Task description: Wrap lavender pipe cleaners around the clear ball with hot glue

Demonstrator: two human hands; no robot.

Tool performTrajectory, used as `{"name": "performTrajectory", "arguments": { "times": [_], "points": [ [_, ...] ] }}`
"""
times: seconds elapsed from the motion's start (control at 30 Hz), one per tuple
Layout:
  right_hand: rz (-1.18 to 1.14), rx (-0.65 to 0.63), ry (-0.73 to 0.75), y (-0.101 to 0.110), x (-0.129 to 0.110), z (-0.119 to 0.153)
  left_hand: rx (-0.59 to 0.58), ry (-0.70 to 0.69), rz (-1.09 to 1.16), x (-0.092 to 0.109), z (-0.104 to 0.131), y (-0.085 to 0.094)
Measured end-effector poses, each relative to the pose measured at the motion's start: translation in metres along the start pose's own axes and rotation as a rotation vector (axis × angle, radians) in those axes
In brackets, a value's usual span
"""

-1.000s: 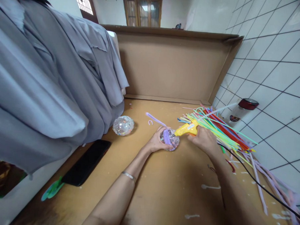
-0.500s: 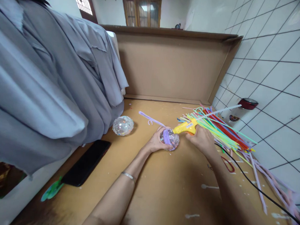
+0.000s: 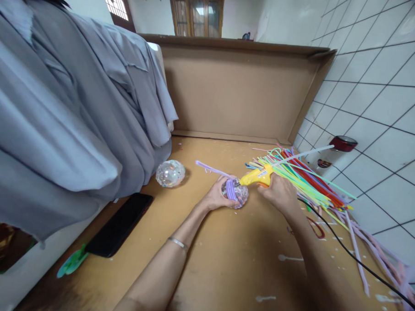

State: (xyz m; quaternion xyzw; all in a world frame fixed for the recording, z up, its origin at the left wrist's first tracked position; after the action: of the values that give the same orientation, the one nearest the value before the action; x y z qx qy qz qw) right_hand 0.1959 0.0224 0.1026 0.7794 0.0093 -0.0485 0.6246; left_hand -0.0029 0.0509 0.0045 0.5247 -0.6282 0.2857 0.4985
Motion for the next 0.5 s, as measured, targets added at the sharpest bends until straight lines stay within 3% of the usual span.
{"name": "performTrajectory", "arguments": {
  "times": [0.5],
  "points": [
    [0.011, -0.031, -0.003, 0.0031, -0.0001, 0.0007, -0.005, 0.015, 0.030, 0.0003, 0.0002, -0.0002]
  ]
}}
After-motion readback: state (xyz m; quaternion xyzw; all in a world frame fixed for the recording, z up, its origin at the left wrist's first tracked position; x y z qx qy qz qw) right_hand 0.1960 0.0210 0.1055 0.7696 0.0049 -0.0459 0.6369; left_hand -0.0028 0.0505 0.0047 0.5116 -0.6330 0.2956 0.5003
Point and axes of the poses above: each hand's wrist, its own z-axis away from the middle knuckle, its own y-axis out of the back of the hand, x = y × z, the point moved 1 cm from there along -z, towards the middle knuckle, and after that the axes turned 1 degree about z, right-handed, at the moved point
